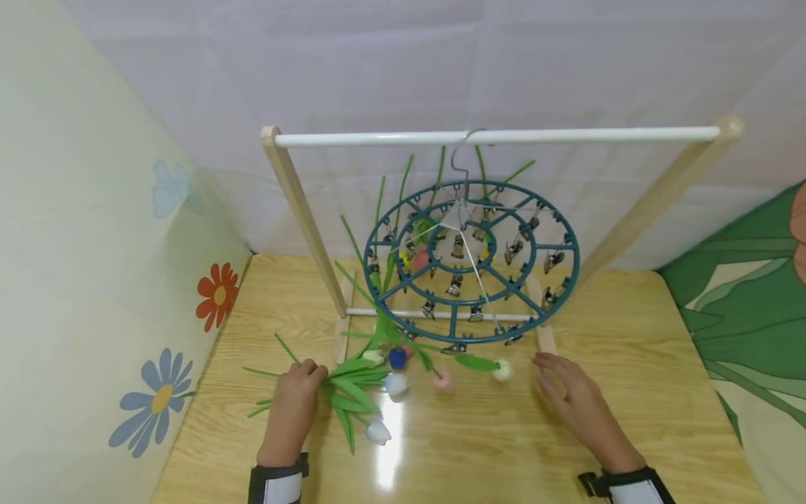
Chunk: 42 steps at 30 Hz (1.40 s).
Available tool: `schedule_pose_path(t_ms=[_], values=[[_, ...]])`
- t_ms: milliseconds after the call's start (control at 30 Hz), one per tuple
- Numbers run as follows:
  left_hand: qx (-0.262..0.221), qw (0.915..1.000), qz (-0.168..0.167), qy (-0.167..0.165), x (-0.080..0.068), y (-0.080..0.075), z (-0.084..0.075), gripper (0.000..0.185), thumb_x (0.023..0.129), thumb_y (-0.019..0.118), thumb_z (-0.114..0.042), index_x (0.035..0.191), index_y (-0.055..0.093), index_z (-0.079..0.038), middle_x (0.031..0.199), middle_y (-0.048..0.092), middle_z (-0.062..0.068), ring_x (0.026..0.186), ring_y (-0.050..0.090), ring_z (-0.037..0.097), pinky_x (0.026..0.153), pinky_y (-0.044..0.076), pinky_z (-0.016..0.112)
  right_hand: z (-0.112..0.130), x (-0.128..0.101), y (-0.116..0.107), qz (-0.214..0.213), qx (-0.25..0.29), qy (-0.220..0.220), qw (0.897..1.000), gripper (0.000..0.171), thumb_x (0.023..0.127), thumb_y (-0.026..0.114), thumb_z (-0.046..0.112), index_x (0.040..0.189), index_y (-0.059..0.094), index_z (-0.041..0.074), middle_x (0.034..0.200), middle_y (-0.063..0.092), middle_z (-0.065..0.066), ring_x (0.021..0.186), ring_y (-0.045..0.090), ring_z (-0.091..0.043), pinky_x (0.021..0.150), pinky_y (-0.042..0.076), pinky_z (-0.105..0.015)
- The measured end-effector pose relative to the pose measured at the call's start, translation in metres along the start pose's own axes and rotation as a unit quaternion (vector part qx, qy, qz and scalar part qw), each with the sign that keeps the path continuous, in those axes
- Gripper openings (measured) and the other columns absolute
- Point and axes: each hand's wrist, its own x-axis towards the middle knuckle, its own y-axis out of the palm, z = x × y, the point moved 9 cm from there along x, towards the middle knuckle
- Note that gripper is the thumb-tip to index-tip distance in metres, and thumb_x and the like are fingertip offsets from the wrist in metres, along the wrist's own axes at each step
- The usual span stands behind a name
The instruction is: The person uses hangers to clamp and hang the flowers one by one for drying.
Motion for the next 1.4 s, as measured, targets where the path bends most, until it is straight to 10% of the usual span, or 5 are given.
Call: schedule_pose_path(t_ms=[333,733,1133,1300,1400], values=[[-0.013,0.9987,0.008,0.049,0.005,-0.004,-0.053,0.035,0.064,0.089,0.011,0.087,0.074,-0.01,0.087,0.066,0.002,0.077,0.06,0.02,0.059,0.047,0.03,0.062,-0.006,0.002,-0.048,0.062,-0.111,0.991,0.033,0.084,0.075,-0.011,0.109,0.07,0.011,0.107,0.067,0.002,0.09,0.064,-0.008,0.076,0.052,-0.011],[-0.041,0.9918,0.015,0.12,0.011,-0.001,-0.117,0.031,0.066,0.084,0.007,0.085,0.071,-0.014,0.09,0.07,-0.001,0.083,0.067,0.016,0.065,0.054,0.028,0.133,-0.012,0.035,0.011,-0.033,-0.268,0.963,0.04,0.11,0.047,0.04,0.117,0.074,0.012,0.117,0.072,0.001,0.106,0.066,-0.017,0.09,0.055,-0.034],[-0.047,0.9914,-0.053,0.11,0.013,-0.01,-0.15,0.031,0.065,0.085,0.002,0.089,0.07,-0.013,0.089,0.062,0.0,0.081,0.058,0.016,0.064,0.048,0.025,0.121,-0.007,0.054,0.042,-0.059,-0.21,0.975,0.049,0.062,0.091,-0.007,0.102,0.078,0.017,0.095,0.074,0.009,0.086,0.066,-0.009,0.072,0.059,-0.029],[-0.232,0.9653,-0.072,0.096,0.002,-0.004,-0.153,0.012,0.082,0.083,-0.01,0.087,0.072,-0.013,0.08,0.062,-0.006,0.072,0.056,0.006,0.065,0.047,0.014,0.108,-0.007,0.046,0.008,0.011,-0.144,0.989,0.045,0.066,0.089,-0.008,0.099,0.078,0.021,0.091,0.073,0.014,0.083,0.066,-0.003,0.072,0.059,-0.023],[-0.398,0.9167,0.028,0.028,0.0,0.028,-0.148,0.016,0.087,0.081,-0.014,0.102,0.076,-0.009,0.094,0.074,-0.002,0.084,0.068,0.006,0.076,0.056,0.013,0.104,-0.008,0.043,-0.005,0.083,-0.12,0.989,0.045,0.069,0.086,-0.012,0.098,0.078,0.02,0.091,0.072,0.014,0.083,0.066,-0.002,0.071,0.056,-0.015]])
